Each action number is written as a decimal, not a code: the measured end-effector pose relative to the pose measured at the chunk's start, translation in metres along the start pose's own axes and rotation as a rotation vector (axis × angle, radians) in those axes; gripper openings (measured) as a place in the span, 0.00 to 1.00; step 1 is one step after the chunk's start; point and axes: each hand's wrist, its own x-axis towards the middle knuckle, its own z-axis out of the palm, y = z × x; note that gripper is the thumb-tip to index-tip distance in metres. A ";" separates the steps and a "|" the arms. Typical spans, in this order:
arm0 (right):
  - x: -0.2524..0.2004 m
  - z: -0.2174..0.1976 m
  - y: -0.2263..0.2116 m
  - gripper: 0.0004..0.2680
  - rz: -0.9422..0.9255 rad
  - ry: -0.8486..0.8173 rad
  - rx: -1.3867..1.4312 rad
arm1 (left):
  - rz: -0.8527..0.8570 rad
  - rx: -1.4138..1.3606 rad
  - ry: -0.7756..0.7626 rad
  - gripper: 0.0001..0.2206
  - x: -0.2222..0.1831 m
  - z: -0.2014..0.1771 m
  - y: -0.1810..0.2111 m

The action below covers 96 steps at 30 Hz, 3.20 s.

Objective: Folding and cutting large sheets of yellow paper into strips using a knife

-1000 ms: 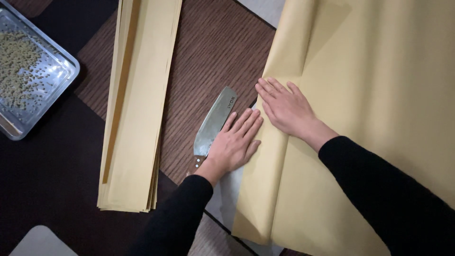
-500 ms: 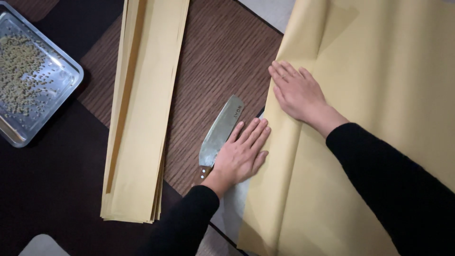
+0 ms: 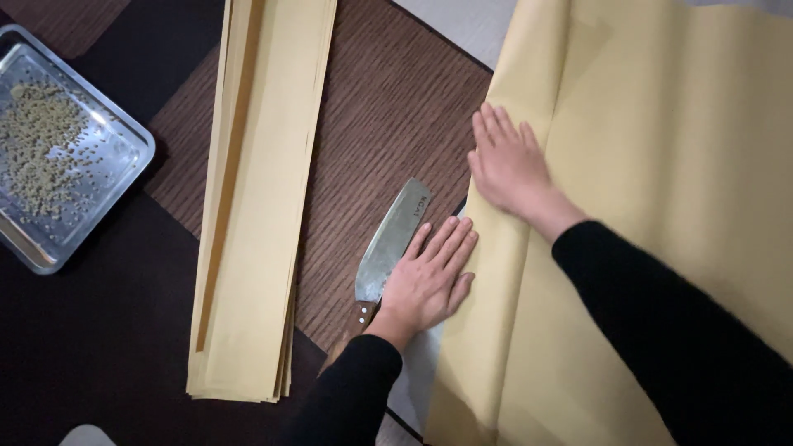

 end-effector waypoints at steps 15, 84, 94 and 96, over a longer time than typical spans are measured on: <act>-0.003 0.026 -0.011 0.29 0.047 0.077 -0.007 | -0.017 -0.010 -0.037 0.31 0.002 0.002 0.000; 0.180 -0.046 0.071 0.30 0.222 -0.211 0.074 | -0.118 -0.221 -0.155 0.31 0.024 -0.026 0.002; 0.205 -0.050 0.088 0.30 0.210 -0.201 0.028 | -0.116 -0.234 -0.136 0.31 0.027 -0.028 0.002; 0.204 -0.057 0.086 0.29 0.207 -0.249 -0.002 | -0.119 -0.239 -0.158 0.31 0.025 -0.025 0.002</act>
